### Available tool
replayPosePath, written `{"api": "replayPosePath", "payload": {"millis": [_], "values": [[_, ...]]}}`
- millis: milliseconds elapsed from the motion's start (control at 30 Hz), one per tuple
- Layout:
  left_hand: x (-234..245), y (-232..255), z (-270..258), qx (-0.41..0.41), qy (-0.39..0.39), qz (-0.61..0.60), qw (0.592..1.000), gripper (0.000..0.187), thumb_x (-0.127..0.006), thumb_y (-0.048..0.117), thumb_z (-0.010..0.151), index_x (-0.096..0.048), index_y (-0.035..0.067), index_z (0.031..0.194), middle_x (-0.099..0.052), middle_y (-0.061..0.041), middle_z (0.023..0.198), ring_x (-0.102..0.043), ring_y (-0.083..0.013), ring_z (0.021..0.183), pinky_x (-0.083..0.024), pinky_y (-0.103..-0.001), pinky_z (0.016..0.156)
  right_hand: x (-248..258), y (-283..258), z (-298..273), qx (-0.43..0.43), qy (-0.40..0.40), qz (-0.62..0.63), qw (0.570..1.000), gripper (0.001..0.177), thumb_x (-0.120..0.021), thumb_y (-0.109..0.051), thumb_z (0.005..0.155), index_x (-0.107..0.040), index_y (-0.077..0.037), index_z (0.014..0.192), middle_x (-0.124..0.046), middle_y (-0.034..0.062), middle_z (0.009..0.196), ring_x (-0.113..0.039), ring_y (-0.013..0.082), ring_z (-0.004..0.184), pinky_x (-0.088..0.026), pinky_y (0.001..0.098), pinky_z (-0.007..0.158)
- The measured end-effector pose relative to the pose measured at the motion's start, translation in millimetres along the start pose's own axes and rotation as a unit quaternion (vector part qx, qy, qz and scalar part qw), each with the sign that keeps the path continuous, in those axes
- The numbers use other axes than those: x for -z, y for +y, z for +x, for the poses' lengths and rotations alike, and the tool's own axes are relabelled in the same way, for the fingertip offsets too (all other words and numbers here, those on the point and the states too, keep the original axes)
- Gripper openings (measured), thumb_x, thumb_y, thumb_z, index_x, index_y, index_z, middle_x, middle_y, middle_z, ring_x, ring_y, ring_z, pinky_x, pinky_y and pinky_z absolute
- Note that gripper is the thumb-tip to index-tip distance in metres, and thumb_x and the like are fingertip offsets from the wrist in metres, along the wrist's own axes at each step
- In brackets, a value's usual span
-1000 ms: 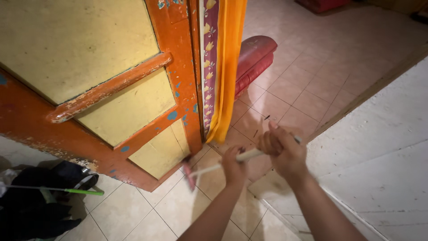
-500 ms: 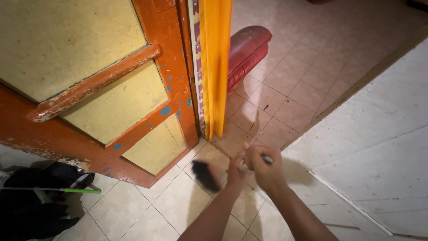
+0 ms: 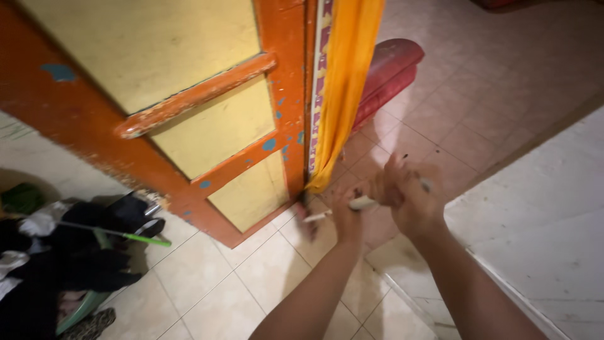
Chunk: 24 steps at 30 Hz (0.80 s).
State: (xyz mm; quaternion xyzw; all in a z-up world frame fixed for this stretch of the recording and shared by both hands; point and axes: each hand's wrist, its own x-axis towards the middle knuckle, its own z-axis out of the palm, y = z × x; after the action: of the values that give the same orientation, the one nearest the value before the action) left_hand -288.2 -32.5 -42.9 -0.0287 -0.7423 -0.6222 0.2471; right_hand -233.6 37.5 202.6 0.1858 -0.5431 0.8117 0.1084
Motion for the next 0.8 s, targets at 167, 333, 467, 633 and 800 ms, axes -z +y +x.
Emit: {"api": "replayPosePath", "payload": {"millis": [167,333,467,633,800], "values": [[88,-41,-10,0.041,0.031,0.074,0.996,0.031,-0.062,0.007,0.088,-0.077,0.005,0.115,-0.070,-0.006,0.101,-0.059,-0.0155,0.102,-0.047,-0.034,0.098,-27,48,17,-0.056,-0.031,0.152,0.986,0.048,-0.056,-0.032,0.104,-0.042,-0.007,0.065,-0.034,0.0037,0.057,-0.034,0.0172,0.052,-0.033,0.0344,0.053],[167,-76,-21,0.133,0.109,0.325,0.930,0.023,-0.075,0.004,0.082,-0.082,0.019,0.098,-0.056,-0.020,0.131,-0.049,-0.0388,0.127,-0.029,-0.055,0.106,-64,119,-12,-0.238,0.039,0.107,0.965,0.057,-0.051,-0.036,0.108,-0.037,-0.010,0.059,-0.035,0.0021,0.049,-0.037,0.0160,0.044,-0.036,0.0346,0.050],[161,-113,-40,0.143,0.004,0.246,0.959,0.022,-0.067,0.004,0.090,-0.079,0.018,0.102,-0.066,-0.016,0.118,-0.054,-0.0355,0.126,-0.035,-0.045,0.114,-64,134,-36,-0.211,0.014,0.086,0.974,0.056,-0.056,-0.027,0.107,-0.040,-0.009,0.057,-0.040,0.0014,0.050,-0.037,0.0142,0.046,-0.035,0.0335,0.050],[75,-106,-36,0.105,-0.058,0.045,0.992,0.015,-0.064,0.010,0.088,-0.072,0.005,0.100,-0.066,-0.018,0.113,-0.060,-0.0321,0.112,-0.046,-0.039,0.099,-37,99,-38,-0.166,0.120,-0.255,0.945,0.044,-0.065,-0.024,0.098,-0.061,-0.002,0.059,-0.053,-0.0016,0.052,-0.046,0.0078,0.049,-0.037,0.0292,0.045],[17,-78,-24,0.172,-0.177,-0.138,0.959,0.032,-0.043,0.030,0.105,-0.066,0.011,0.116,-0.069,-0.011,0.112,-0.062,-0.0212,0.113,-0.046,-0.033,0.099,-31,50,-38,-0.110,0.067,-0.285,0.950,0.044,-0.060,-0.025,0.099,-0.065,0.000,0.063,-0.061,-0.0029,0.055,-0.054,0.0054,0.051,-0.044,0.0269,0.047]]}}
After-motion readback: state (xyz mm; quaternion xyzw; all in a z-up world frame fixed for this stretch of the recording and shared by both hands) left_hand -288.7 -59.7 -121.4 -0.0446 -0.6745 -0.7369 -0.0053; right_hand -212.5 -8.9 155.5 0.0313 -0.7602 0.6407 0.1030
